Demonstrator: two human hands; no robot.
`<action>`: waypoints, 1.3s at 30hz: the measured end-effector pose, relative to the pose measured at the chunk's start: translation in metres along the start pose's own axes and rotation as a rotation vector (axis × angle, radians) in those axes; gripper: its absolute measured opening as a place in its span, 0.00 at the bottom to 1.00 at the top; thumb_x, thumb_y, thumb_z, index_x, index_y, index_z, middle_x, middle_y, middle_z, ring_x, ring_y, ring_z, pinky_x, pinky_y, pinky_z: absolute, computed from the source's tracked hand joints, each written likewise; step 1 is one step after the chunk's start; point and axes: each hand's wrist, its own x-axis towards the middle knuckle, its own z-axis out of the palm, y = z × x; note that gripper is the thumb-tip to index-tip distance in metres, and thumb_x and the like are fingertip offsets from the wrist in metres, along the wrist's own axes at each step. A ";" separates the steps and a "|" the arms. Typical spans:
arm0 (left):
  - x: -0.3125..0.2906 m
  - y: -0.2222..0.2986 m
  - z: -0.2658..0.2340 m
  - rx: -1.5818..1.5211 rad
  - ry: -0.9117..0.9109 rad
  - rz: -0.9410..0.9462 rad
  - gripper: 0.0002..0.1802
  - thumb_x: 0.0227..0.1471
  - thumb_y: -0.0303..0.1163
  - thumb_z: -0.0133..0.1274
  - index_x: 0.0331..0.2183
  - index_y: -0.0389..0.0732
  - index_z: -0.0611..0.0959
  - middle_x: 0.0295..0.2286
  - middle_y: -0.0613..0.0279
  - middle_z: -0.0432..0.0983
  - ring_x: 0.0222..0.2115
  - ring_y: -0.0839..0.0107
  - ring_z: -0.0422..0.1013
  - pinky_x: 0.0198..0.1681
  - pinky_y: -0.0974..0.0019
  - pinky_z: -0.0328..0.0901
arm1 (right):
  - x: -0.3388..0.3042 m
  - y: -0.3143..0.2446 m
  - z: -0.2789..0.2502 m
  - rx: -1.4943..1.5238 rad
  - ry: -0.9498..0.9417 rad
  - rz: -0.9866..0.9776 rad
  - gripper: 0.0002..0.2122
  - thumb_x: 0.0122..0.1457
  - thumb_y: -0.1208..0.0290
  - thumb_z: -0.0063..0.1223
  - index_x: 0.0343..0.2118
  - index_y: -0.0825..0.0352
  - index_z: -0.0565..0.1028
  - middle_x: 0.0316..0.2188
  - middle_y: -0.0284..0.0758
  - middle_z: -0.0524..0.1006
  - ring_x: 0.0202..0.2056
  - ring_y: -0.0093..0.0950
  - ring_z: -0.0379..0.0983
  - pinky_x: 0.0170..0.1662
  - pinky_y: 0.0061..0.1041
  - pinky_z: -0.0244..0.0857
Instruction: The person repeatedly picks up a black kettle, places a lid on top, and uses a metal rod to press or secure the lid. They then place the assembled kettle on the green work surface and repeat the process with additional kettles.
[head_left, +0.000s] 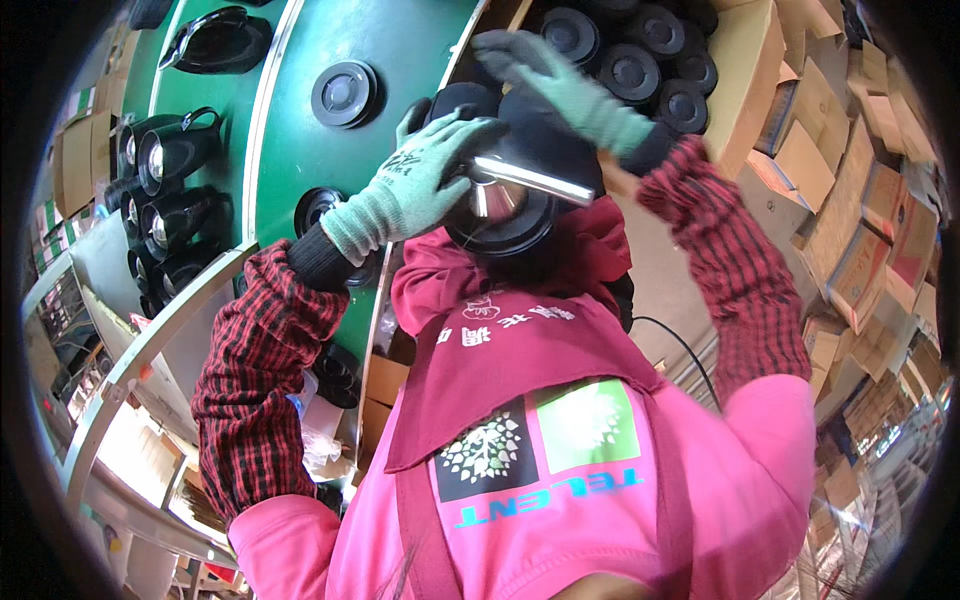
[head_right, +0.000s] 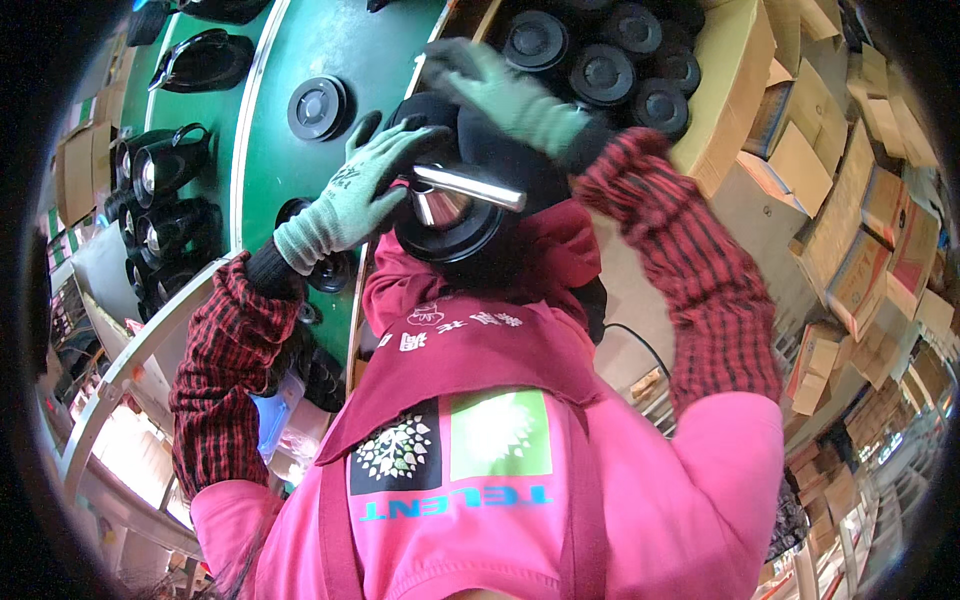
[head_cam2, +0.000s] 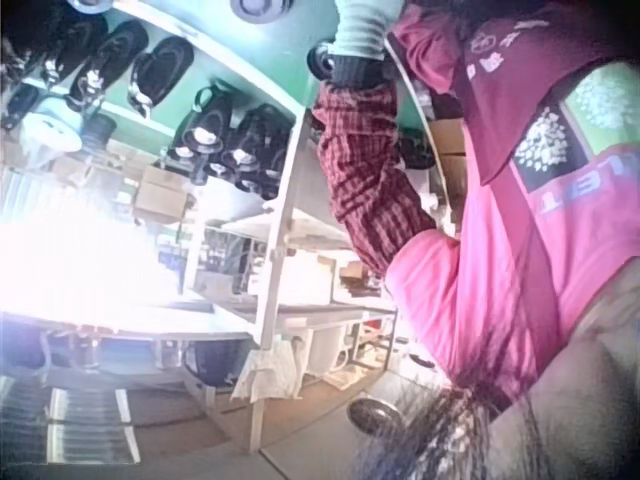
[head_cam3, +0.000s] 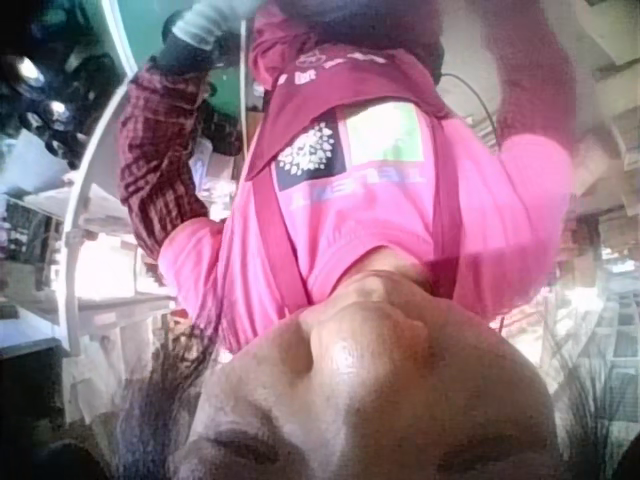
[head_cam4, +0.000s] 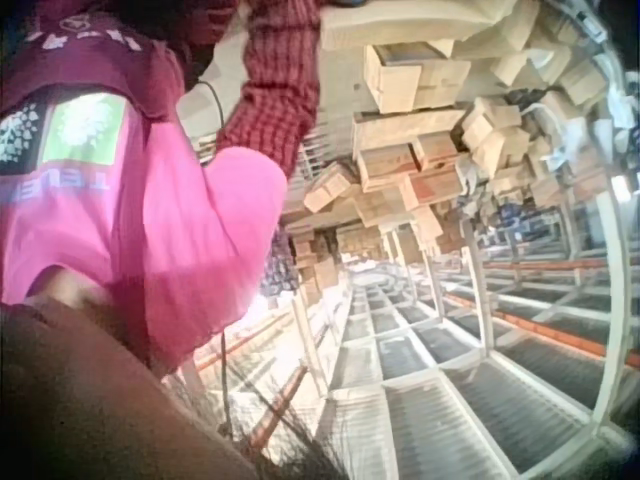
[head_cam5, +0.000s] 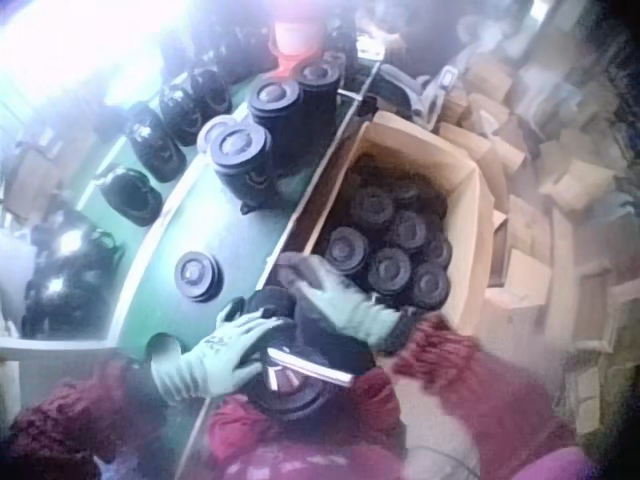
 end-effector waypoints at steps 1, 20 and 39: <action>-0.006 -0.018 0.012 -0.027 0.081 0.044 0.36 0.51 0.36 0.52 0.62 0.46 0.68 0.60 0.47 0.65 0.64 0.47 0.56 0.69 0.42 0.39 | 0.002 0.017 0.024 0.420 -0.012 0.093 0.18 0.68 0.68 0.50 0.60 0.61 0.68 0.61 0.35 0.68 0.59 0.31 0.68 0.61 0.30 0.65; -0.071 -0.003 0.059 0.012 0.312 -0.873 0.53 0.45 0.67 0.60 0.60 0.37 0.67 0.54 0.42 0.63 0.56 0.48 0.58 0.58 0.50 0.56 | 0.033 0.036 0.080 -0.275 -0.700 -0.386 0.18 0.65 0.66 0.47 0.56 0.64 0.73 0.64 0.42 0.66 0.63 0.45 0.61 0.67 0.42 0.53; 0.010 0.048 0.018 -0.893 -0.019 -1.552 0.11 0.60 0.36 0.51 0.42 0.45 0.80 0.33 0.65 0.76 0.31 0.71 0.74 0.34 0.69 0.70 | 0.029 0.062 0.140 -0.306 -0.666 -0.238 0.18 0.60 0.57 0.52 0.45 0.67 0.80 0.40 0.43 0.81 0.42 0.36 0.77 0.48 0.35 0.68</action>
